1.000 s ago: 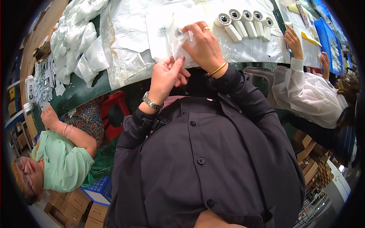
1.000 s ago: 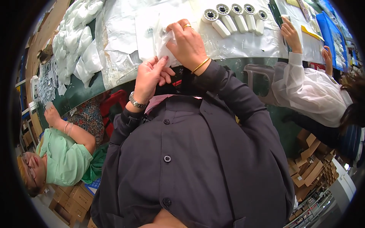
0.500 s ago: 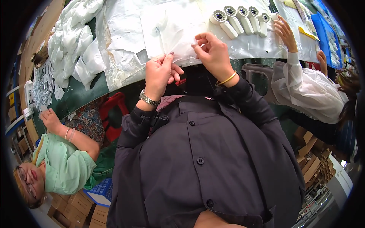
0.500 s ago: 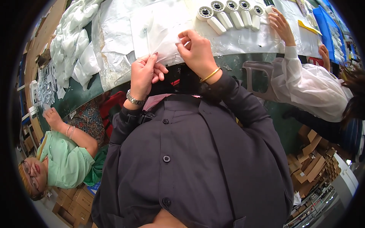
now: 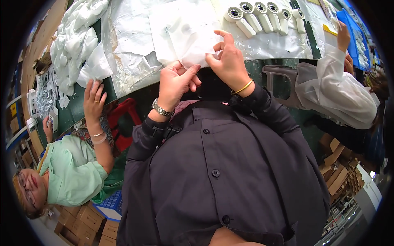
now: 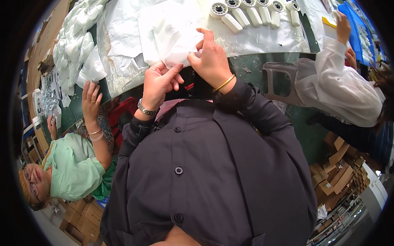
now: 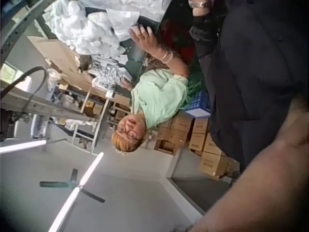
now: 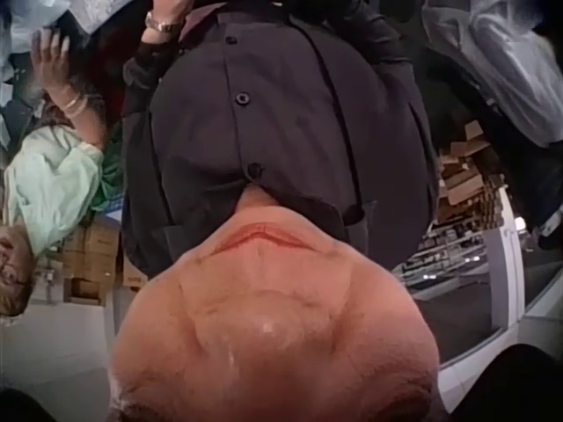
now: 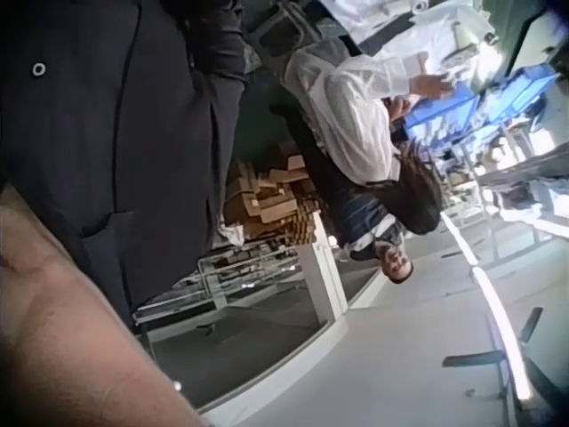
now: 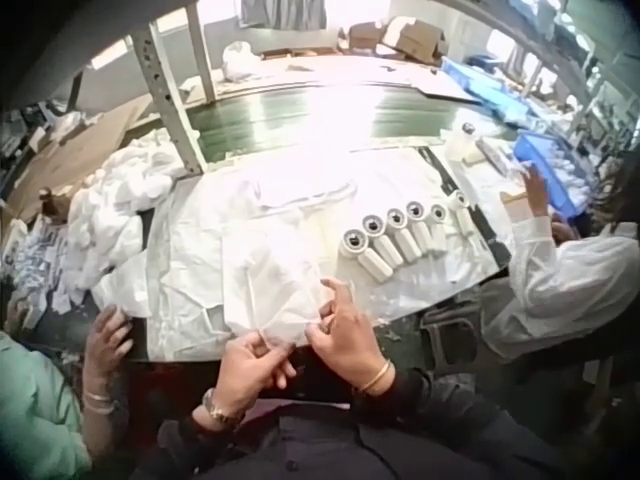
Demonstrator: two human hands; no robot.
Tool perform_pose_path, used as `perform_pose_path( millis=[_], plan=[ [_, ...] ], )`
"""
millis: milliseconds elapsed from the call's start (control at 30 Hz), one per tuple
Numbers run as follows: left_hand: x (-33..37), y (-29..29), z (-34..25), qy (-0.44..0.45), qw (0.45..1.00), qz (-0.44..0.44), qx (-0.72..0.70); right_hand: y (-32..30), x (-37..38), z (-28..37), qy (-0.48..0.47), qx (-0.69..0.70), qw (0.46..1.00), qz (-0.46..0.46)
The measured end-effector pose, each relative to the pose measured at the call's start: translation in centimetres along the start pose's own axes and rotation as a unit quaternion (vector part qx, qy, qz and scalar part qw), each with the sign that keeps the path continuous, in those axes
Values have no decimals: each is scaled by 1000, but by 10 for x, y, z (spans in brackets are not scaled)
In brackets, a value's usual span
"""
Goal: Manually assemble and place small plastic components into individual clear plastic bags at an assembly workbench.
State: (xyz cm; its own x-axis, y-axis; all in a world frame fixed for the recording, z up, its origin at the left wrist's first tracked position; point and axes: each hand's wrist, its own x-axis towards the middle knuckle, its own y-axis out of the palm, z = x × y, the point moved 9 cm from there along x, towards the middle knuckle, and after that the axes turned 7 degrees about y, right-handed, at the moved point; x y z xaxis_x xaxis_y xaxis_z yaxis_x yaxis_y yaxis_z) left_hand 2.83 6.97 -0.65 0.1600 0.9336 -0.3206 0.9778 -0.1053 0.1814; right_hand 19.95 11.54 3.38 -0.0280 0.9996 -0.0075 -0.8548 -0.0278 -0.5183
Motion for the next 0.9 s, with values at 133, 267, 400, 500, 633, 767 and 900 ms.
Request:
perform_pose_path(
  millis=[133, 267, 400, 500, 633, 767, 900],
  plan=[
    [-3, -12, 4, -23, 999, -32, -14, -3, -7, -19, 76, 120, 989, 48],
    [-7, -19, -1, -3, 998, -60, -37, 1, -7, -30, 119, 201, 968, 87],
    [-10, -26, 5, -33, 998, -48, -25, 0, -12, -30, 128, 220, 959, 127],
    [-18, -24, 9, -73, 996, -20, -57, -4, -17, -31, 122, 219, 959, 134],
    [-19, -32, -7, -72, 996, -52, -25, -18, -24, -22, 79, 141, 982, 99],
    [-9, -38, 6, -39, 998, -55, -18, -28, -23, 15, -43, -5, 998, 46],
    [-11, -38, 8, -35, 997, -60, -33, -10, -28, 55, -195, -24, 980, 29]
  ],
)
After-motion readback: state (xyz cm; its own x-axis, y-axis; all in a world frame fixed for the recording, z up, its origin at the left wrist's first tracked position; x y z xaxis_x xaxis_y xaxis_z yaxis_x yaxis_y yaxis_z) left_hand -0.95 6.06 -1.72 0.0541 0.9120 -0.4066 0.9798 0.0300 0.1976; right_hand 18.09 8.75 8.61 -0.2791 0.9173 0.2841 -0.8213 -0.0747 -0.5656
